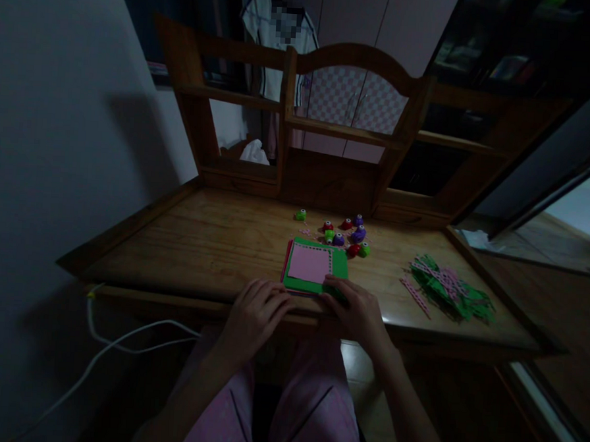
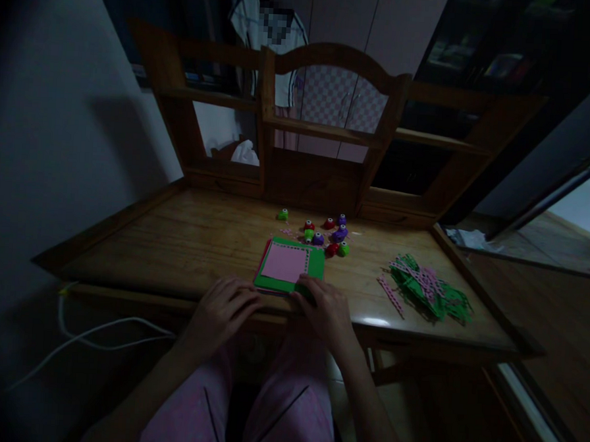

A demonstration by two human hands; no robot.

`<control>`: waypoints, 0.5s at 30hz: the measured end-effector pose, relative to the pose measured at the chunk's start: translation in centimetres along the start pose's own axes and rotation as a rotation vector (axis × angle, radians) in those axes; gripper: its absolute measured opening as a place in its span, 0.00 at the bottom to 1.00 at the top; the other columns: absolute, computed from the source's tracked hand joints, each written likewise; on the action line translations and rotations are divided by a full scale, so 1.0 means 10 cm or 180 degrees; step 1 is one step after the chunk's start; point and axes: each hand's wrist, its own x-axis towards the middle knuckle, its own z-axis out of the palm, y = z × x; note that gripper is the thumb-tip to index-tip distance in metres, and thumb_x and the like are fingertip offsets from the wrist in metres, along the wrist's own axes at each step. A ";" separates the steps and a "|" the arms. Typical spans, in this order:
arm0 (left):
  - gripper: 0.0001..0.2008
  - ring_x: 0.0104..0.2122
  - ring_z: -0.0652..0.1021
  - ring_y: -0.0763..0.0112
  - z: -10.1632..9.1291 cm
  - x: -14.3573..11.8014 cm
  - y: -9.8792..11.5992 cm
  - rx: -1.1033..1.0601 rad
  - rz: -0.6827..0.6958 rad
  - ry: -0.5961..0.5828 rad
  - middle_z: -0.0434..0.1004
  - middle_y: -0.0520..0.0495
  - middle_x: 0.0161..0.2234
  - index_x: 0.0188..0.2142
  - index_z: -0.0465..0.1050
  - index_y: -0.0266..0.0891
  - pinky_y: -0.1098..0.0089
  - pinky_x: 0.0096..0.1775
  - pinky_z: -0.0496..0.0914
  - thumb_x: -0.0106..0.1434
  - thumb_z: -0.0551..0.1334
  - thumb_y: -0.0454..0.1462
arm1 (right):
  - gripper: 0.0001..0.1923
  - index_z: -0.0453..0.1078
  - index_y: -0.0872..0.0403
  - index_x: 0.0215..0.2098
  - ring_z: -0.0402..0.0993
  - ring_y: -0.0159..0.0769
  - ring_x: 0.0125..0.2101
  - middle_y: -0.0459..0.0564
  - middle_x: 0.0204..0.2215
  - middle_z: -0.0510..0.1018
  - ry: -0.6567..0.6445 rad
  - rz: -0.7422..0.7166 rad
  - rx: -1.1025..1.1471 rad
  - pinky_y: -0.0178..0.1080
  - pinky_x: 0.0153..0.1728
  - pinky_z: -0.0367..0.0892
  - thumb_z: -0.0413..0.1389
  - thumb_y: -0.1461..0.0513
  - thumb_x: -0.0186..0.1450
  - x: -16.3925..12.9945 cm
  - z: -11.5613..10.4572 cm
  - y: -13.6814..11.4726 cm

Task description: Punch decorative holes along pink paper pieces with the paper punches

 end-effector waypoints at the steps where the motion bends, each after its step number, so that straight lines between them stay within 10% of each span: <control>1: 0.08 0.44 0.71 0.63 0.03 0.00 0.00 -0.0035 -0.0082 -0.0005 0.73 0.48 0.42 0.40 0.73 0.46 0.57 0.50 0.64 0.63 0.57 0.37 | 0.16 0.68 0.45 0.50 0.73 0.44 0.46 0.48 0.48 0.75 0.0005 0.0004 -0.0006 0.47 0.46 0.68 0.55 0.57 0.64 -0.01 0.00 0.00; 15: 0.03 0.42 0.68 0.64 0.17 0.28 0.09 -0.0103 -0.0488 -0.0287 0.68 0.48 0.39 0.30 0.68 0.39 0.63 0.45 0.65 0.59 0.62 0.34 | 0.17 0.67 0.45 0.51 0.72 0.41 0.47 0.47 0.50 0.73 -0.0001 -0.0072 -0.0073 0.44 0.48 0.67 0.55 0.58 0.64 -0.03 0.03 0.03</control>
